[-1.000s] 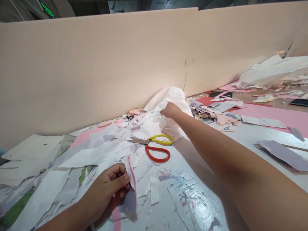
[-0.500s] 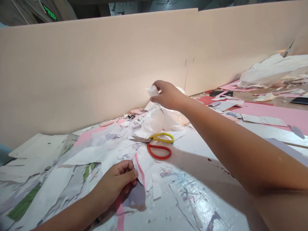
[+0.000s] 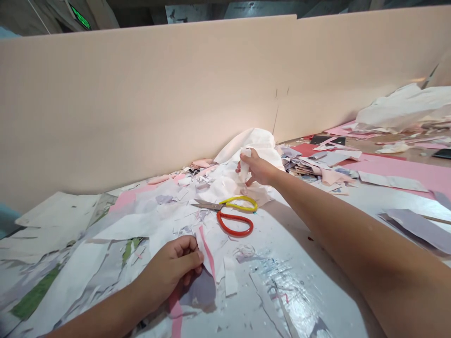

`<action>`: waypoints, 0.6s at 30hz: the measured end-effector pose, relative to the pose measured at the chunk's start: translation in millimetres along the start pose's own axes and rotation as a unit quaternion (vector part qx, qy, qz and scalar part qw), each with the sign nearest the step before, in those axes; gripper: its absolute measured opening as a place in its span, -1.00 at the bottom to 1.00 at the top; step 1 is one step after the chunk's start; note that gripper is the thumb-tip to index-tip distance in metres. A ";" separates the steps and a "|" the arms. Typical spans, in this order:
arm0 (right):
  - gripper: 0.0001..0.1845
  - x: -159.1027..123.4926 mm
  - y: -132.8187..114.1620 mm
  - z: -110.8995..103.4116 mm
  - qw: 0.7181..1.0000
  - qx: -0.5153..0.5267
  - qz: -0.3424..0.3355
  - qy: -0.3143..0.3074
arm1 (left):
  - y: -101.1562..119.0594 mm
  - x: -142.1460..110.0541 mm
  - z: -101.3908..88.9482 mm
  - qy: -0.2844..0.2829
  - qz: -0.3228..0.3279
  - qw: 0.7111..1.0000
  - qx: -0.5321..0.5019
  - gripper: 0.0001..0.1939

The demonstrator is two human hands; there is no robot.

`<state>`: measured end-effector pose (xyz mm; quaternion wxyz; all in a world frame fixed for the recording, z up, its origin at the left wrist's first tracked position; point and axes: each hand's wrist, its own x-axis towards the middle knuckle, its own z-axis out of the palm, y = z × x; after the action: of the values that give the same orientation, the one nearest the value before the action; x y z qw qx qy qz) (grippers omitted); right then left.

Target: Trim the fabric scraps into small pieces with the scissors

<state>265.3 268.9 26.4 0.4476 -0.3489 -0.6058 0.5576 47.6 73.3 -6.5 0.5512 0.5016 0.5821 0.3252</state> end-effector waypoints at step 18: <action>-0.63 -31.4 -60.7 18.4 0.948 -0.295 -0.115 0.039 | 1.9 -1.4 0.3 -0.008 -0.006 1.000 -0.011 -0.83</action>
<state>263.9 225.1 82.0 0.4092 -0.4149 -0.7612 0.2846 48.2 72.4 -4.3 0.5632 0.4946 0.5771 0.3242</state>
